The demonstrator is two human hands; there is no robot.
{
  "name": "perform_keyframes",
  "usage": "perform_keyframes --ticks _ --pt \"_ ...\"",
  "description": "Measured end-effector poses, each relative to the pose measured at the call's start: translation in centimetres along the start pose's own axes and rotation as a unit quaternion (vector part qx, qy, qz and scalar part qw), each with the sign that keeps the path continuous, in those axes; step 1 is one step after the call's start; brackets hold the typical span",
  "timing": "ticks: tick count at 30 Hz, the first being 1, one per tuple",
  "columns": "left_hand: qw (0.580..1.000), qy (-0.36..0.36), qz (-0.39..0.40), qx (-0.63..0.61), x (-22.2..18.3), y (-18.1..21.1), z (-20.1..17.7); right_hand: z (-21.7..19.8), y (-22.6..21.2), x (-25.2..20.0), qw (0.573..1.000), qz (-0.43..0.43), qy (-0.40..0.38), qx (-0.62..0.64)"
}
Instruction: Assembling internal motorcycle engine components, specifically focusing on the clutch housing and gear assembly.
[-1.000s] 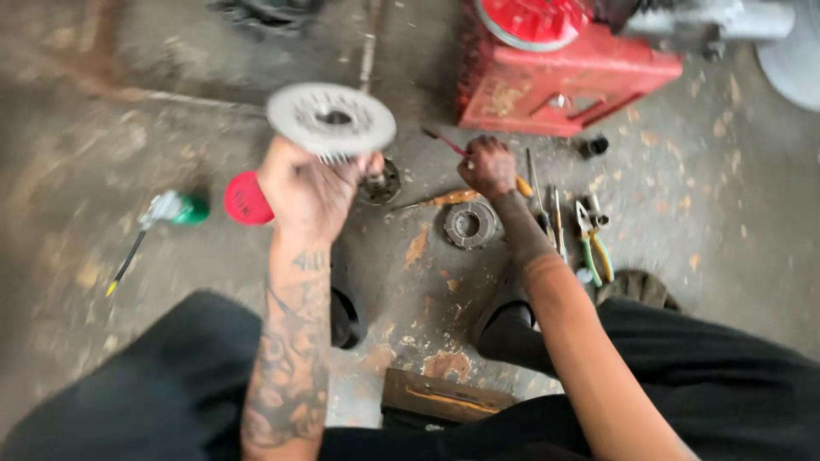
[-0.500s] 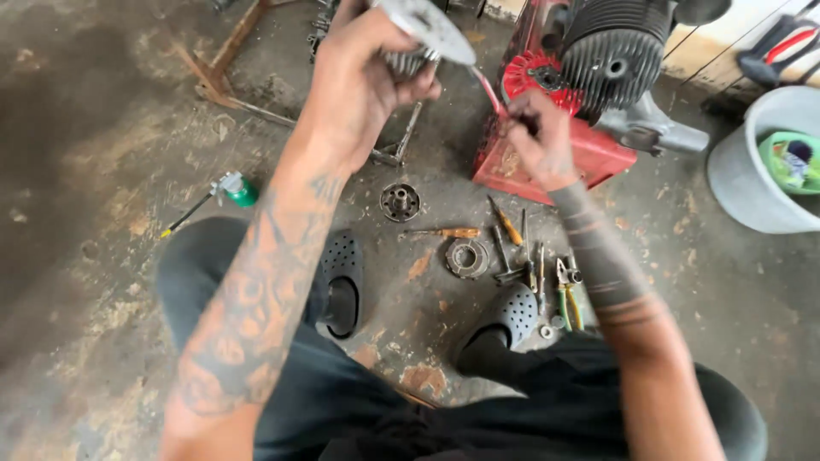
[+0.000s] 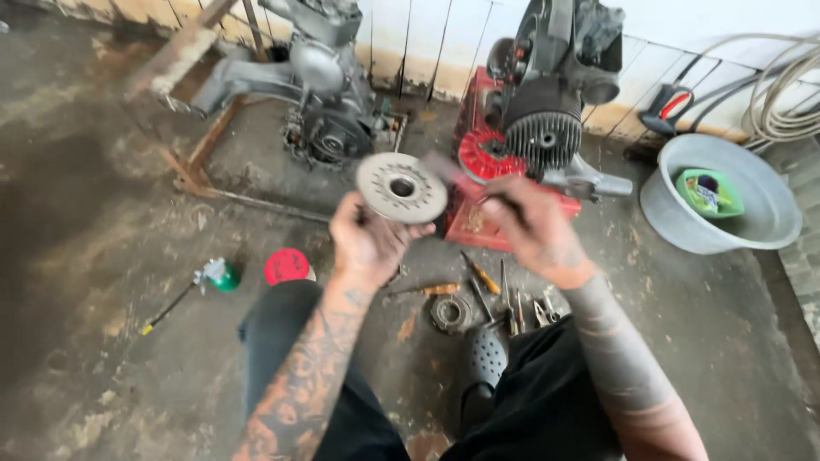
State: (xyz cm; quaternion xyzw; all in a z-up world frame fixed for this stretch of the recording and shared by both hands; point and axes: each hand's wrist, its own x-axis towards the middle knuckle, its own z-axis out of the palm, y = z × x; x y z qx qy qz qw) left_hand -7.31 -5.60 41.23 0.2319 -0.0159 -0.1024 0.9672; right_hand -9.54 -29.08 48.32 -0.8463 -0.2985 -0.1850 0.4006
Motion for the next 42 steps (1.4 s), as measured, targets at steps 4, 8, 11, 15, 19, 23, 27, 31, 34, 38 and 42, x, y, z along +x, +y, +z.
perform_keyframes --ticks 4,8,11,15,19,23,27,31,34,38,42 --pt "0.997 0.033 0.029 -0.062 2.9 -0.5 -0.8 0.9 -2.8 2.8 0.994 -0.069 -0.087 0.022" --pt "0.984 0.104 0.075 -0.124 4.2 0.9 -0.2 1.6 -0.2 3.7 0.992 -0.096 -0.078 -0.023" --pt "0.981 0.112 0.121 -0.106 5.9 -0.3 -3.0 1.3 5.9 4.1 0.996 -0.056 0.020 -0.067" --pt "0.983 0.117 0.103 -0.099 6.6 -0.9 -2.5 2.6 6.0 3.9 0.996 -0.037 0.027 -0.070" --pt "0.980 0.149 0.086 -0.100 7.5 -2.1 -2.5 1.7 7.6 4.1 0.993 -0.078 0.031 -0.087" --pt "0.981 0.142 0.085 -0.100 8.4 -3.6 -4.2 2.7 5.3 3.7 0.995 -0.090 0.034 0.026" --pt "0.982 0.125 0.067 -0.124 7.8 -2.9 -1.1 1.9 8.2 3.0 0.989 -0.123 0.041 -0.076" --pt "0.984 0.123 0.071 -0.108 7.6 -3.2 -1.6 2.7 7.2 2.0 0.980 -0.077 0.072 -0.171" --pt "0.983 0.132 0.060 -0.109 7.8 -3.0 -1.5 1.8 8.6 2.4 0.982 -0.081 0.057 -0.161" --pt "0.978 0.161 0.040 -0.129 6.9 -2.8 0.0 2.5 8.7 1.5 0.974 -0.104 0.039 -0.200" --pt "0.979 0.155 0.017 -0.130 7.1 -2.5 -0.5 2.2 7.8 1.6 0.981 -0.091 0.030 -0.166"
